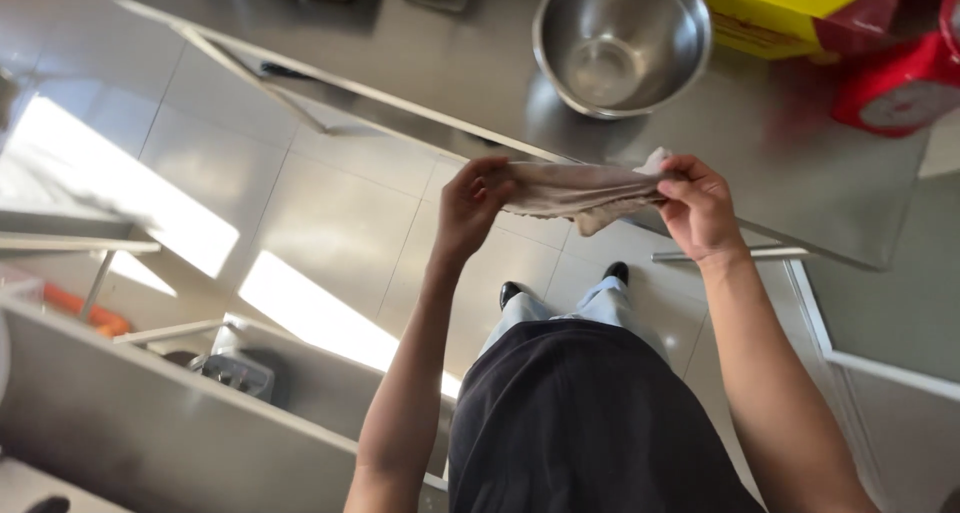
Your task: Cleaning a box of aluminum foil and stainless steel mixing bowls with a cloth.
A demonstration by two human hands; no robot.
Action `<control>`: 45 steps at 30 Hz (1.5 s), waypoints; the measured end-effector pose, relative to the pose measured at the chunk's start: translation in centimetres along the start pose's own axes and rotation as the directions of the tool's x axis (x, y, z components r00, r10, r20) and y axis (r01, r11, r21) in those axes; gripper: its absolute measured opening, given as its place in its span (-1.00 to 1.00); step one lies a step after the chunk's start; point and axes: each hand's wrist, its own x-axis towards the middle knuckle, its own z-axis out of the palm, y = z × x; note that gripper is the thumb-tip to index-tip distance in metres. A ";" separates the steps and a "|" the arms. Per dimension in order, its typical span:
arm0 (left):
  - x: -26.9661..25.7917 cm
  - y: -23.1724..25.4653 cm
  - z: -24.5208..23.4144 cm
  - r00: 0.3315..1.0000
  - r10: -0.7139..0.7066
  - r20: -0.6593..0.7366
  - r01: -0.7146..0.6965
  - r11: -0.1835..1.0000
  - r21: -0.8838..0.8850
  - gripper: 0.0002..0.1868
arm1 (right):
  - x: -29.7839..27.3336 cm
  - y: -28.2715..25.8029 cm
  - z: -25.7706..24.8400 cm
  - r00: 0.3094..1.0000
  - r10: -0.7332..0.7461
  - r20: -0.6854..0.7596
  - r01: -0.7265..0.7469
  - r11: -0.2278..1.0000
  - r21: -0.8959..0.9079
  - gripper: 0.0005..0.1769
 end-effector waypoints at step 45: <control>15.0 -3.3 39.2 0.869 0.471 0.153 -0.469 0.683 0.560 -0.91 | -4.0 -24.3 -29.6 0.862 -0.456 -0.221 0.189 0.695 -0.694 -0.83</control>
